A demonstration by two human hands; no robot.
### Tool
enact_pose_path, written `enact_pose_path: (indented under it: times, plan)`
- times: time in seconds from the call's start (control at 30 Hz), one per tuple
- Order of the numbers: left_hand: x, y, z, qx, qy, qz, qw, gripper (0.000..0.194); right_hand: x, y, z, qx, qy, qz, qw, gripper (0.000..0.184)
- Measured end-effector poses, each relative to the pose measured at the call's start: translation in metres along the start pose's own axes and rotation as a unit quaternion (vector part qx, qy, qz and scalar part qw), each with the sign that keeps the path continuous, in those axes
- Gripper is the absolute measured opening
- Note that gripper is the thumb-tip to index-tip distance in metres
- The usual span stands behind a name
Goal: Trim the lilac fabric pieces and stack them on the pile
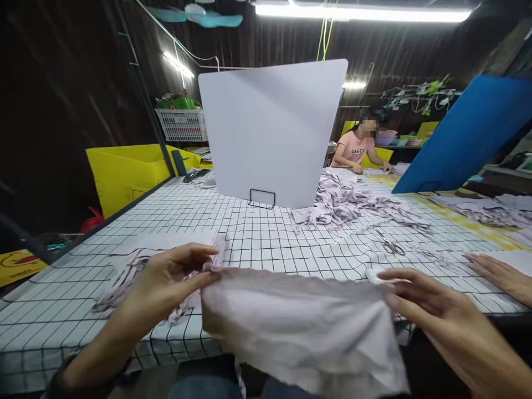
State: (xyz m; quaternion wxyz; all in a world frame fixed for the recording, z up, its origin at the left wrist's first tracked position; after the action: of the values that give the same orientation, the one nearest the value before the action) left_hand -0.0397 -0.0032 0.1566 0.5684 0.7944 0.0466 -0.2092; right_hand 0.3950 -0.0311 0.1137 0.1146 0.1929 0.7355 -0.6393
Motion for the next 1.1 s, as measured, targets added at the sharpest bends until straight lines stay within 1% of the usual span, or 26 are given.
enact_pose_path:
  times: [0.07, 0.13, 0.17, 0.23, 0.3, 0.37, 0.43, 0.5, 0.53, 0.57, 0.63, 0.67, 0.73, 0.8, 0.83, 0.87, 0.9, 0.93, 0.97, 1.0, 1.03, 1.1]
  plan:
    - [0.014, -0.035, -0.027, -0.056, -0.004, -0.058, 0.997, 0.021, 0.029, 0.013, -0.037, 0.053, -0.08, 0.006, 0.995, 0.045]
    - [0.029, -0.071, -0.055, -0.121, -0.013, -0.148, 0.981, 0.018, 0.059, 0.028, -0.071, 0.07, -0.128, 0.06, 0.988, 0.047]
    - [0.036, -0.088, -0.067, -0.149, -0.019, -0.189, 0.97, 0.019, 0.072, 0.036, -0.087, 0.072, -0.125, 0.077, 0.987, 0.043]
    - [0.047, -0.116, -0.087, -0.185, -0.024, -0.235, 0.954, 0.021, 0.094, 0.054, -0.111, 0.077, -0.117, 0.112, 0.984, 0.033]
    - [0.056, -0.135, -0.1, -0.198, -0.03, -0.257, 0.945, 0.025, 0.107, 0.068, -0.128, 0.072, -0.1, 0.147, 0.981, 0.026]
    - [0.062, -0.144, -0.107, -0.196, -0.04, -0.282, 0.938, 0.03, 0.113, 0.078, -0.135, 0.061, -0.074, 0.183, 0.978, 0.027]
    - [0.069, -0.144, -0.109, -0.179, -0.05, -0.303, 0.935, 0.034, 0.115, 0.084, -0.135, 0.045, -0.043, 0.215, 0.975, 0.034]
    - [0.079, -0.139, -0.107, -0.136, -0.068, -0.324, 0.934, 0.036, 0.116, 0.087, -0.129, 0.025, -0.02, 0.243, 0.97, 0.04]
    - [0.087, -0.135, -0.105, -0.101, -0.087, -0.337, 0.932, 0.037, 0.116, 0.089, -0.124, 0.016, -0.012, 0.257, 0.966, 0.043]
    - [0.095, -0.131, -0.102, -0.057, -0.115, -0.35, 0.928, 0.037, 0.116, 0.09, -0.119, 0.01, -0.004, 0.271, 0.963, 0.046]
    - [0.113, -0.125, -0.095, 0.026, -0.186, -0.372, 0.909, 0.041, 0.111, 0.09, -0.108, 0.005, 0.018, 0.294, 0.956, 0.048]
    - [0.122, -0.124, -0.091, 0.05, -0.221, -0.379, 0.897, 0.043, 0.107, 0.088, -0.1, 0.005, 0.031, 0.302, 0.953, 0.048]
    - [0.134, -0.122, -0.087, 0.053, -0.268, -0.386, 0.881, 0.045, 0.1, 0.08, -0.08, -0.007, 0.046, 0.308, 0.95, 0.049]
    - [0.145, -0.118, -0.088, 0.042, -0.291, -0.39, 0.873, 0.045, 0.094, 0.068, -0.051, -0.027, 0.066, 0.294, 0.953, 0.047]
    - [0.152, -0.114, -0.09, 0.047, -0.3, -0.387, 0.871, 0.045, 0.091, 0.063, -0.033, -0.03, 0.092, 0.276, 0.956, 0.043]
    - [0.16, -0.11, -0.093, 0.06, -0.309, -0.381, 0.869, 0.045, 0.089, 0.061, -0.014, -0.011, 0.127, 0.25, 0.96, 0.038]
    - [0.169, -0.105, -0.098, 0.078, -0.321, -0.373, 0.867, 0.045, 0.088, 0.062, 0.006, 0.029, 0.166, 0.22, 0.961, 0.036]
    - [0.179, -0.1, -0.102, 0.099, -0.333, -0.362, 0.865, 0.044, 0.089, 0.067, 0.024, 0.09, 0.192, 0.188, 0.959, 0.037]
    - [0.19, -0.095, -0.108, 0.12, -0.346, -0.352, 0.861, 0.044, 0.092, 0.075, 0.041, 0.148, 0.196, 0.157, 0.957, 0.041]
    - [0.201, -0.091, -0.113, 0.139, -0.359, -0.343, 0.857, 0.044, 0.098, 0.085, 0.054, 0.193, 0.185, 0.122, 0.956, 0.044]
    - [0.212, -0.087, -0.118, 0.153, -0.37, -0.339, 0.851, 0.044, 0.106, 0.095, 0.064, 0.217, 0.166, 0.079, 0.959, 0.047]
    - [0.229, -0.083, -0.126, 0.156, -0.381, -0.351, 0.841, 0.044, 0.124, 0.113, 0.074, 0.219, 0.12, -0.012, 0.968, 0.052]
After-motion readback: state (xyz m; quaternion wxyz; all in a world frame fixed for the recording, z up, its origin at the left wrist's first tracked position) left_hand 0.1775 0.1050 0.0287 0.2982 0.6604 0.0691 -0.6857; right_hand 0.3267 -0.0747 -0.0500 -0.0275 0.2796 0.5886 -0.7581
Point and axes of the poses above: each hand's wrist, its own z-axis away from the middle knuckle, its own x-axis out of the palm, y = z × x, the point moved 3 cm from there along -z, towards the middle knuckle, and after that the axes turned 10 degrees about -y, right-handed, at the moved point
